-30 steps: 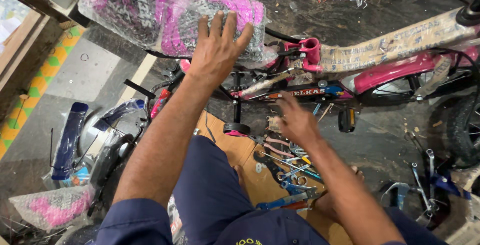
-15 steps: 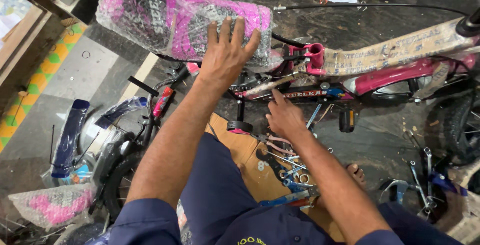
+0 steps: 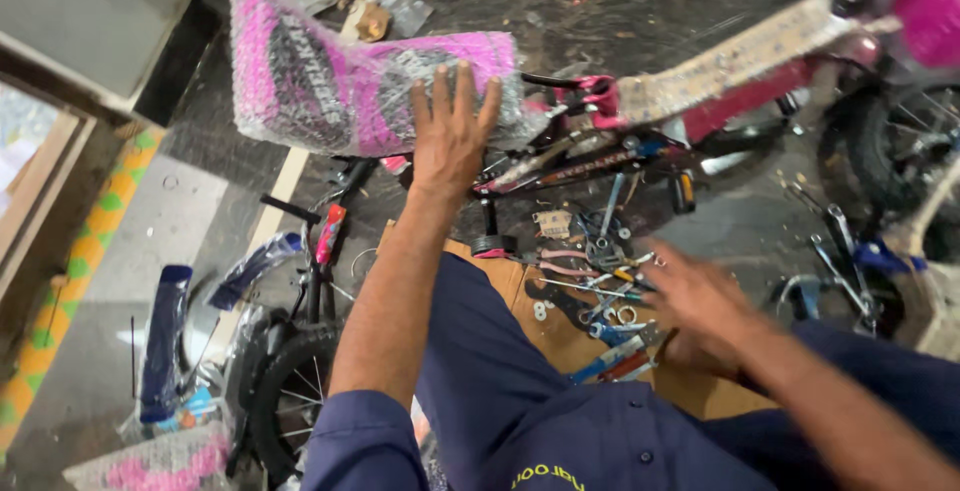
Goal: The person assembles and adjusts parts of a new bicycle, using a screwdriver and various wrenches to tighten bolts and secure components while sitting on the floor.
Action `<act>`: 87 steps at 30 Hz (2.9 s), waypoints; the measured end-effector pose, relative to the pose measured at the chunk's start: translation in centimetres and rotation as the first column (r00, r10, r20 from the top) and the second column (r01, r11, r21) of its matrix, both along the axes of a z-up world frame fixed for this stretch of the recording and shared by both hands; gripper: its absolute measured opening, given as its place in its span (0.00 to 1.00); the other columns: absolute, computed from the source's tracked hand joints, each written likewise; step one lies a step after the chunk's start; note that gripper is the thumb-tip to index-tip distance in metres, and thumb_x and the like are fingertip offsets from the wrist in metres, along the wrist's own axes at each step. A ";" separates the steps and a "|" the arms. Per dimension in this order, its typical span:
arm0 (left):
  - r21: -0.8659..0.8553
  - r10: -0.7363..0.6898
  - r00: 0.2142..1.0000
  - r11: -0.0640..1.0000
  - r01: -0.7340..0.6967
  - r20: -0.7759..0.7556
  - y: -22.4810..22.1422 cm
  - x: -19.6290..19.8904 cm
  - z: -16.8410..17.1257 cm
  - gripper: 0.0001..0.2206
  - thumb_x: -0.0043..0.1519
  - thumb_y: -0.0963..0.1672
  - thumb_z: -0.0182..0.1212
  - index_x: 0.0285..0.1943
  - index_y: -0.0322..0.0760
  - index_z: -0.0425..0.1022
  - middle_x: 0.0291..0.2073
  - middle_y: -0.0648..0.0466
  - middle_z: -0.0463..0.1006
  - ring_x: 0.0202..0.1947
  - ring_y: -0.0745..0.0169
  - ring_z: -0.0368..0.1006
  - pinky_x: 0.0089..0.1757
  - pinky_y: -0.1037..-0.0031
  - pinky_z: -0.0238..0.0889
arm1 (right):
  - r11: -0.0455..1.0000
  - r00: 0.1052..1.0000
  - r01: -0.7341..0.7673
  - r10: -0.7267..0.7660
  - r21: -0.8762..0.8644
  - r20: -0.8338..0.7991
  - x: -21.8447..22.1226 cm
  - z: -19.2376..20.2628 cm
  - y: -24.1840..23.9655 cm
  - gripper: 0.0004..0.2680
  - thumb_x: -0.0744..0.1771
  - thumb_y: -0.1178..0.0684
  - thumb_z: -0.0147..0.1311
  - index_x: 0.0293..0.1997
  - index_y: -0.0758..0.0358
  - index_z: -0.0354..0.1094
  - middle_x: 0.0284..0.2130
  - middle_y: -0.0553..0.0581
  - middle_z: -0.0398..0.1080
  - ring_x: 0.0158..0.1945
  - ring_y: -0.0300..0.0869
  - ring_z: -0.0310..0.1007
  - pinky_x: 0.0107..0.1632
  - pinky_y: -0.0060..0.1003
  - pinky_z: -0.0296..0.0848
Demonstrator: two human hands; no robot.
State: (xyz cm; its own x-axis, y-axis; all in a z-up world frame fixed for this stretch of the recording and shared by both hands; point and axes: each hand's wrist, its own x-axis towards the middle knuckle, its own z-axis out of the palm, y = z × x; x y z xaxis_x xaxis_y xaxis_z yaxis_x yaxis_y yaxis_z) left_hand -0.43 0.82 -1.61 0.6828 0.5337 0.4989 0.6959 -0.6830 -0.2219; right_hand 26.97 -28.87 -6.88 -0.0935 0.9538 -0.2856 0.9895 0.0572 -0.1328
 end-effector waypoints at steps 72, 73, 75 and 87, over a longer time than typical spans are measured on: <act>-0.549 -0.203 0.969 0.831 0.093 -0.144 2.8 11.7 2.7 0.25 0.56 0.55 0.62 0.63 0.55 0.74 0.50 0.51 0.80 0.52 0.53 0.75 0.52 0.59 0.59 | 0.516 0.644 0.733 -0.316 0.443 -0.697 -4.0 -0.1 21.1 0.10 0.70 0.47 0.55 0.41 0.67 0.71 0.34 0.70 0.76 0.39 0.65 0.75 0.42 0.57 0.70; -0.535 -0.217 0.966 0.838 0.111 -0.139 2.7 11.8 2.6 0.24 0.56 0.54 0.62 0.63 0.55 0.74 0.51 0.51 0.79 0.53 0.54 0.75 0.52 0.60 0.59 | 0.553 0.669 0.698 -0.279 0.454 -0.689 -3.6 0.1 20.9 0.10 0.71 0.48 0.55 0.42 0.66 0.71 0.33 0.69 0.76 0.39 0.65 0.75 0.42 0.57 0.70; -0.522 -0.217 0.967 0.845 0.116 -0.136 2.4 11.8 2.4 0.25 0.54 0.54 0.63 0.62 0.53 0.74 0.50 0.52 0.79 0.53 0.54 0.75 0.52 0.59 0.58 | 0.584 0.691 0.667 -0.252 0.463 -0.678 -2.4 0.5 19.8 0.10 0.72 0.48 0.54 0.43 0.66 0.72 0.33 0.68 0.76 0.38 0.64 0.75 0.42 0.57 0.70; -0.558 -0.180 0.953 0.829 0.015 -0.242 1.9 11.9 3.8 0.23 0.57 0.49 0.65 0.64 0.55 0.71 0.49 0.53 0.81 0.52 0.52 0.75 0.51 0.59 0.59 | 0.653 0.865 0.495 -0.309 0.573 -0.396 6.8 -7.9 5.1 0.10 0.66 0.52 0.63 0.48 0.63 0.71 0.43 0.62 0.72 0.47 0.59 0.73 0.49 0.53 0.72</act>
State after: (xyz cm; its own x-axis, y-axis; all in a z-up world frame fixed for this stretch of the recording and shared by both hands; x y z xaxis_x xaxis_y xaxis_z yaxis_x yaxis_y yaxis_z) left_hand 11.43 2.77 2.16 0.8093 0.5836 -0.0673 0.5865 -0.8091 0.0369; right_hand 33.79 -23.75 -14.76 0.3680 0.8494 0.3783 0.8733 -0.1761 -0.4542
